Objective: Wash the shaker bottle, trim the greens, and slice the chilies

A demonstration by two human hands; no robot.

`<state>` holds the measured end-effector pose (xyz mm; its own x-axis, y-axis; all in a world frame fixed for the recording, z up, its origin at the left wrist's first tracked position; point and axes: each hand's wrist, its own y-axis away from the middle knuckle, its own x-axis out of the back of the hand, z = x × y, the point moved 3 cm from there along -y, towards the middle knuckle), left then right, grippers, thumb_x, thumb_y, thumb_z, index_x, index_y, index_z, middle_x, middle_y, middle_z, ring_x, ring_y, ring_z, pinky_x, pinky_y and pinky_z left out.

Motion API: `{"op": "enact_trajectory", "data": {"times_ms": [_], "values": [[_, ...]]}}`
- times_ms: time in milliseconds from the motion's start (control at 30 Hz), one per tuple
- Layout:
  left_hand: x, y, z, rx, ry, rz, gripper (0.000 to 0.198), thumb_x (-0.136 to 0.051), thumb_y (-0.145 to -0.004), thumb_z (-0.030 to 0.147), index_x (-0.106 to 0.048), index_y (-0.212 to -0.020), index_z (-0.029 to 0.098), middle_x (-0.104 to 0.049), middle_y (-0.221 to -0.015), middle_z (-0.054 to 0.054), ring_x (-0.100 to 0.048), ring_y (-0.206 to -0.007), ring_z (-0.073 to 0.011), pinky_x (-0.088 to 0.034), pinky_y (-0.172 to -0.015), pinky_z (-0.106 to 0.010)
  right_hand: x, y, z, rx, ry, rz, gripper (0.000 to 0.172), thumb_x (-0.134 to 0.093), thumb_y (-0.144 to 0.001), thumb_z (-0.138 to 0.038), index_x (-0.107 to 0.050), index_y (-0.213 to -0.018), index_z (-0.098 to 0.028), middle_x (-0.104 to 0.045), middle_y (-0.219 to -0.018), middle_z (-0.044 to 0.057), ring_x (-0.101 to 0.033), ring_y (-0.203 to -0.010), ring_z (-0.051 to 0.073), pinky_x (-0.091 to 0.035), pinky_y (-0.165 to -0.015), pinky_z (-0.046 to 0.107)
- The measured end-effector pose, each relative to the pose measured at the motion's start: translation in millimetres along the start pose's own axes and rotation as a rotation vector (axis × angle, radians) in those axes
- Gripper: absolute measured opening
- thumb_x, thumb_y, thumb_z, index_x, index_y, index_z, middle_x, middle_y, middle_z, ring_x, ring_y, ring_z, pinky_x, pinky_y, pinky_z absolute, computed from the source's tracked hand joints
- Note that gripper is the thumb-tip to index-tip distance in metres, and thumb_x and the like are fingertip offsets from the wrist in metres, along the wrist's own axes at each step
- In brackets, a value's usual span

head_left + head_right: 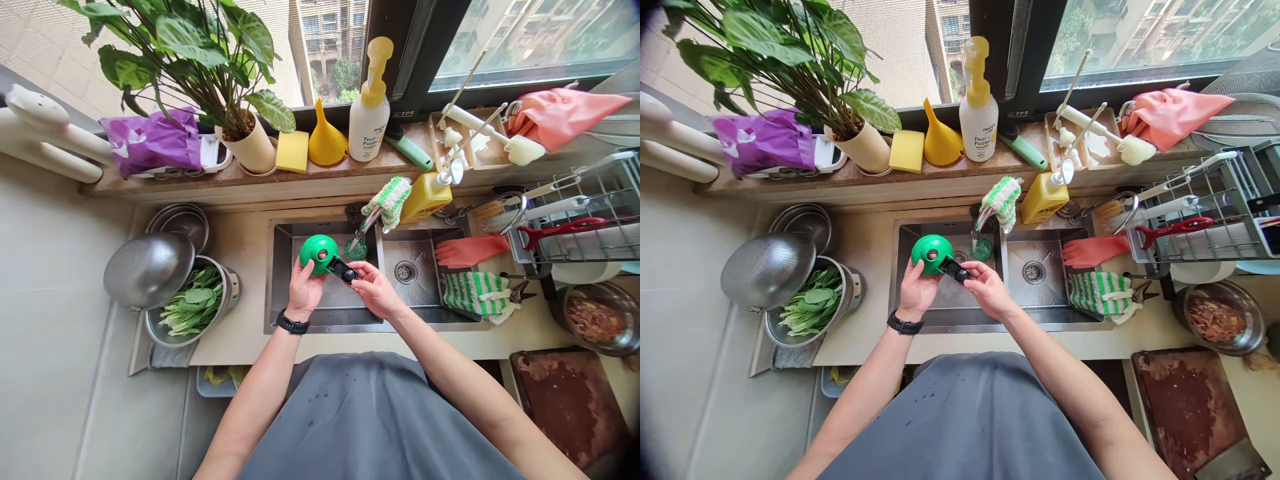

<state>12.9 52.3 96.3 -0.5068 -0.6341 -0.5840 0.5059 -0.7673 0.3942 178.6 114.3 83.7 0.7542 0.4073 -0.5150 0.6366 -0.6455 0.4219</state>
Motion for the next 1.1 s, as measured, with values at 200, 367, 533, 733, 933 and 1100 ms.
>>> {"op": "enact_trajectory", "data": {"times_ms": [200,367,533,733,933,1100], "values": [[6.4,-0.9,-6.1,0.061,0.020,0.023,0.033,-0.085,-0.074,0.033,-0.071,-0.102,0.025,-0.075,-0.107,-0.005,-0.070,-0.102,-0.0269,-0.058,-0.085,-0.042,2.6,1.6,5.5,0.017,0.041,0.021,0.043,-0.082,-0.075,-0.041,-0.067,-0.112,-0.025,-0.070,-0.119,0.006,-0.066,-0.104,0.022,-0.056,-0.095,0.040],[7.5,-0.1,-12.3,0.106,-0.076,0.042,0.036,-0.085,-0.074,0.033,-0.071,-0.105,0.022,-0.075,-0.108,-0.007,-0.071,-0.096,-0.0243,-0.057,-0.081,-0.036,3.2,2.5,1.8,0.167,0.287,0.093,0.041,-0.078,-0.081,-0.047,-0.066,-0.114,-0.025,-0.066,-0.122,0.006,-0.064,-0.088,0.017,-0.055,-0.086,0.034],[6.9,3.3,-23.8,0.282,-0.115,-0.003,0.033,-0.083,-0.077,0.029,-0.071,-0.107,0.020,-0.075,-0.108,-0.008,-0.071,-0.090,-0.0237,-0.058,-0.084,-0.040,2.3,-4.8,-6.3,0.357,0.572,0.138,0.031,-0.072,-0.087,-0.047,-0.070,-0.106,-0.024,-0.063,-0.121,0.009,-0.063,-0.096,0.020,-0.054,-0.088,0.035],[5.8,20.7,-42.3,0.583,-0.115,-0.101,0.037,-0.084,-0.078,0.034,-0.071,-0.110,0.021,-0.075,-0.103,-0.009,-0.071,-0.084,-0.0250,-0.058,-0.082,-0.045,17.1,-17.7,4.9,0.125,0.638,0.098,0.045,-0.069,-0.089,-0.050,-0.068,-0.126,-0.024,-0.069,-0.126,0.009,-0.064,-0.116,0.025,-0.050,-0.104,0.041],[5.7,22.2,-43.6,0.274,-0.430,-0.039,0.039,-0.093,-0.066,0.032,-0.072,-0.094,0.016,-0.073,-0.091,-0.005,-0.066,-0.080,-0.0170,-0.053,-0.076,-0.027,18.6,-7.8,11.8,0.023,0.455,0.020,0.052,-0.067,-0.089,-0.055,-0.068,-0.130,-0.023,-0.071,-0.127,0.008,-0.066,-0.113,0.025,-0.052,-0.101,0.040],[4.0,21.9,-40.7,0.085,-0.529,-0.061,0.041,-0.090,-0.070,0.038,-0.074,-0.100,0.015,-0.072,-0.093,-0.005,-0.064,-0.085,-0.0192,-0.048,-0.079,-0.027,10.0,-3.0,10.5,0.130,0.438,0.092,0.053,-0.072,-0.085,-0.054,-0.067,-0.127,-0.022,-0.072,-0.120,0.008,-0.066,-0.110,0.025,-0.052,-0.100,0.039]]}}
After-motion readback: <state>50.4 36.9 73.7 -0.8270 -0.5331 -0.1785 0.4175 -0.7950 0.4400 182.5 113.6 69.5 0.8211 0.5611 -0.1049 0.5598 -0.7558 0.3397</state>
